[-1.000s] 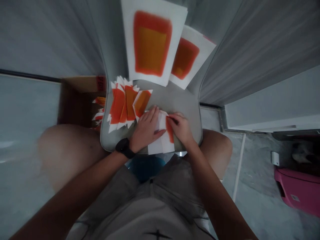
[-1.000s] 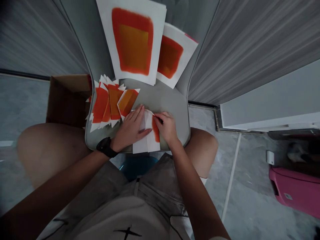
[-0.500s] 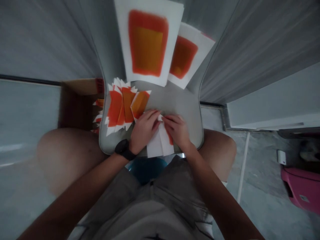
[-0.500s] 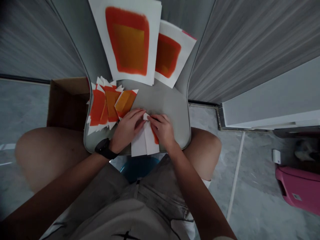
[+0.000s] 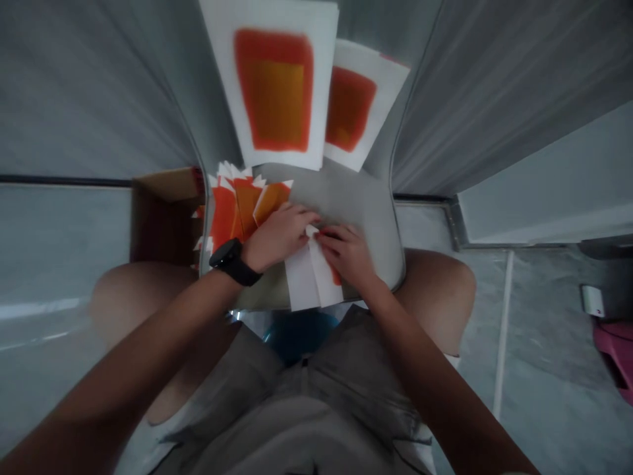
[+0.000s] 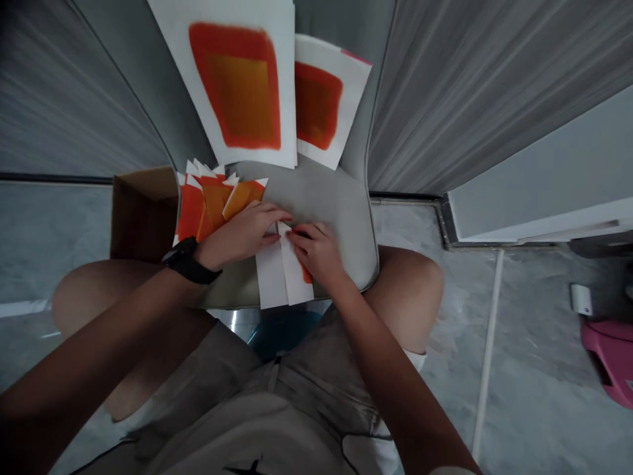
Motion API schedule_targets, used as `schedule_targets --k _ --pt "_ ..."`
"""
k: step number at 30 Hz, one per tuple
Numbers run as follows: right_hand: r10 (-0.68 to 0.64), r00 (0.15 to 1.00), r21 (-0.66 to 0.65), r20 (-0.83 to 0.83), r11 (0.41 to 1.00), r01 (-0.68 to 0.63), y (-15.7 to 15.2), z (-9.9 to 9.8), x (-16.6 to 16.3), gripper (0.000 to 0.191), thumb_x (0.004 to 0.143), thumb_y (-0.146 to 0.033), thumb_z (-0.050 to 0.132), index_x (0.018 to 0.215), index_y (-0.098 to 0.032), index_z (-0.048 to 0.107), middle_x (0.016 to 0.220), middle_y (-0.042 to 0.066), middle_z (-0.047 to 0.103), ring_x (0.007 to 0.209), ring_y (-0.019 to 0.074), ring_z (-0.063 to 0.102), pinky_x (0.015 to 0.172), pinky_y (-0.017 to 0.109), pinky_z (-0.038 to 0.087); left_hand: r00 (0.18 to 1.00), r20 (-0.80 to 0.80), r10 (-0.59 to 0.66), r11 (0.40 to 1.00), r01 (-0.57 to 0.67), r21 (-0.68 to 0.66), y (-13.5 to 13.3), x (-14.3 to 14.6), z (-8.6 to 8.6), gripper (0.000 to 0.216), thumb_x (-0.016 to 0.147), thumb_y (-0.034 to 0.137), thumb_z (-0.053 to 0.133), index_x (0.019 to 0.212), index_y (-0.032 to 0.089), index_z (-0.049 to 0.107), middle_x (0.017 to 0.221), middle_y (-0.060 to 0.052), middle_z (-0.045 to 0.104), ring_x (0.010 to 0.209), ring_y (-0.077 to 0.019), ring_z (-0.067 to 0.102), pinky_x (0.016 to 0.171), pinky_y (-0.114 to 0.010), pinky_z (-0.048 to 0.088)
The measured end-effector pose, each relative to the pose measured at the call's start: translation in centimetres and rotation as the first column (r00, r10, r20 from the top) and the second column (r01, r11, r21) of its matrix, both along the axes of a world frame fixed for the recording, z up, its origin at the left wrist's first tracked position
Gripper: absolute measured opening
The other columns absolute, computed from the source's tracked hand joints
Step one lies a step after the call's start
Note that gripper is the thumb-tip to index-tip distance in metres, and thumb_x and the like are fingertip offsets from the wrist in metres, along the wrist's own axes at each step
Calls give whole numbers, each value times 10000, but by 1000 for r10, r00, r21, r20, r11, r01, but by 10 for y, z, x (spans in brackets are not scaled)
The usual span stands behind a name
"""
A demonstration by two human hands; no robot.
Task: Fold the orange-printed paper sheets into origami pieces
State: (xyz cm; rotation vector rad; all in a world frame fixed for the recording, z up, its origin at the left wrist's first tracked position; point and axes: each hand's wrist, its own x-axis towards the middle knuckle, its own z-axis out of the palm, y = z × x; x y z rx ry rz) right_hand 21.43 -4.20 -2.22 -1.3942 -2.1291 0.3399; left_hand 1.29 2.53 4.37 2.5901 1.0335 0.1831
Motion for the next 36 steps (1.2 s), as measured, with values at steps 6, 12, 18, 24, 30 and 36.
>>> schedule_targets --k 6,12,18,24,30,36 --pt "-20 996 -80 -87 997 13 -2 18 -1 259 1000 -228 602 1144 -251 815 1192 68 770 1116 263 650 1015 435 513 999 19 36 999 -35 -35 7 -3 -13 290 916 220 643 1200 222 699 1227 -94 676 1193 -289 591 1067 -451 448" --pt "-174 976 -408 -130 907 107 23 46 -11 125 965 -303 703 1016 -206 764 976 59 777 886 213 670 825 340 510 997 73 27 995 -20 -98 13 -8 -15 248 912 367 653 1123 247 700 1138 -83 682 1109 -285 601 1035 -464 458" --pt "-3 972 -655 -236 740 -157 47 59 3 111 932 -252 706 893 -159 752 865 27 753 763 156 627 692 280 452 995 59 80 924 -52 -378 10 -6 13 340 941 513 599 1088 228 712 993 -49 718 882 -211 628 801 -327 481" --pt "-90 863 -664 -496 680 -311 28 58 25 141 872 -312 723 938 -194 765 908 14 768 810 155 659 696 260 501 987 87 134 826 -63 -560 5 -7 31 392 953 570 594 1043 239 785 936 -28 760 814 -168 641 699 -247 448" --pt "-97 848 -719 -521 586 -374 23 67 28 217 888 -424 718 893 -215 773 872 6 750 789 146 646 675 257 501 974 125 187 758 -62 -650 0 -9 29 354 950 524 625 1034 236 812 929 -18 778 821 -158 656 727 -243 476" --pt "-135 870 -752 -474 576 -320 21 66 25 213 861 -425 739 879 -216 775 815 -1 723 727 136 616 632 260 477 962 183 204 704 -14 -710 -1 -11 26 344 944 509 649 1038 224 817 957 -18 795 832 -159 669 721 -244 494"
